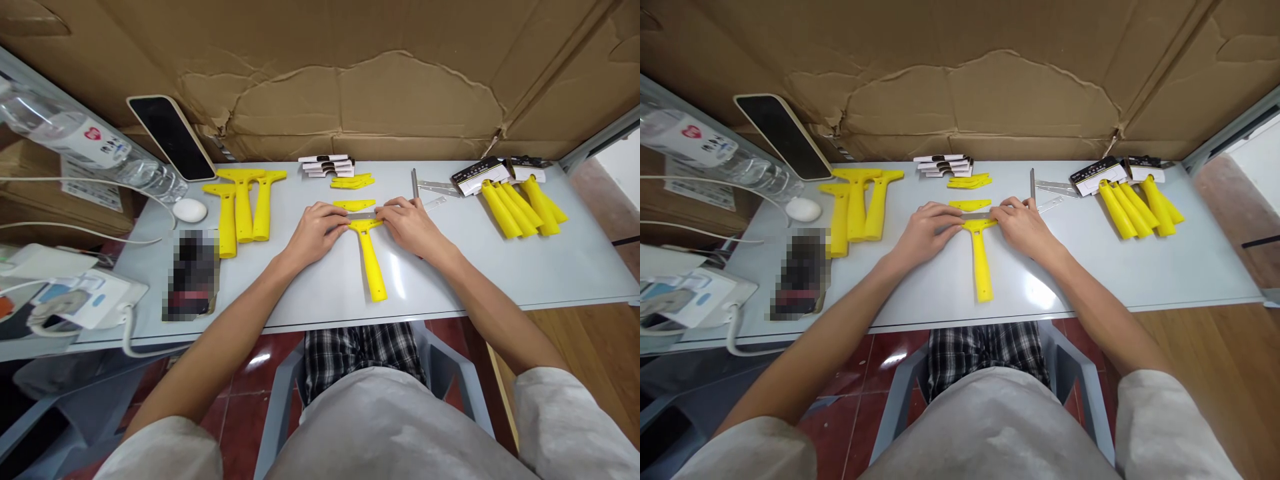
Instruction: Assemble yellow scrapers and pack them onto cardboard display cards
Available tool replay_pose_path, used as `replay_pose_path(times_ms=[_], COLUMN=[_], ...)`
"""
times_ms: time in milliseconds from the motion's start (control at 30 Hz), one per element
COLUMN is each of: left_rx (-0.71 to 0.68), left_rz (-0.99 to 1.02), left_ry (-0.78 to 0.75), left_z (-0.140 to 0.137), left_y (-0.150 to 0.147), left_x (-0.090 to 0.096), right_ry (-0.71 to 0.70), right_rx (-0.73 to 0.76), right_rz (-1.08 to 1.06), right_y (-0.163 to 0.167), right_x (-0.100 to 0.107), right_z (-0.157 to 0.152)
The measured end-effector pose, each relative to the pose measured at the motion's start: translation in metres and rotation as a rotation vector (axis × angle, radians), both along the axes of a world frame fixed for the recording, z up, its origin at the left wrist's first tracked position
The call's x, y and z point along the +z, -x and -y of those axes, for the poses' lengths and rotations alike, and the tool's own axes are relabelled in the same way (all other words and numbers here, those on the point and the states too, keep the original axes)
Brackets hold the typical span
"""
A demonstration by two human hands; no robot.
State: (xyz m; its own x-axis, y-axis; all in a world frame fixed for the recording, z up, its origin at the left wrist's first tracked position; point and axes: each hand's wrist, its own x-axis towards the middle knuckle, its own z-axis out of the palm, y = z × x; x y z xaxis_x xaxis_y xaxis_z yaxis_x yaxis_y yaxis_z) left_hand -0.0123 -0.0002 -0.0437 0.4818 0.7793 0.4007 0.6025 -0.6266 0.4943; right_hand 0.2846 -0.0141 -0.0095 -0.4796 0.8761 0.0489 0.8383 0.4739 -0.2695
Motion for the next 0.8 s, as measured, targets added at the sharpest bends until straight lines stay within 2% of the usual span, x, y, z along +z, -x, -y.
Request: replay_pose_path(times_ms=[400, 800], left_rx=[0.036, 0.018], left_rz=[0.005, -0.02], left_ry=[-0.011, -0.069], left_z=[0.0047, 0.0041], left_y=[-0.0029, -0.0004], left_x=[0.0022, -0.0012], right_ry=[-0.086, -0.044], right_rx=[0.077, 0.081], right_rz=[-0.035, -0.047], right_y=[-0.0053, -0.0079], right_x=[-0.0047, 0.0024], right_z=[-0.0005, 0.001])
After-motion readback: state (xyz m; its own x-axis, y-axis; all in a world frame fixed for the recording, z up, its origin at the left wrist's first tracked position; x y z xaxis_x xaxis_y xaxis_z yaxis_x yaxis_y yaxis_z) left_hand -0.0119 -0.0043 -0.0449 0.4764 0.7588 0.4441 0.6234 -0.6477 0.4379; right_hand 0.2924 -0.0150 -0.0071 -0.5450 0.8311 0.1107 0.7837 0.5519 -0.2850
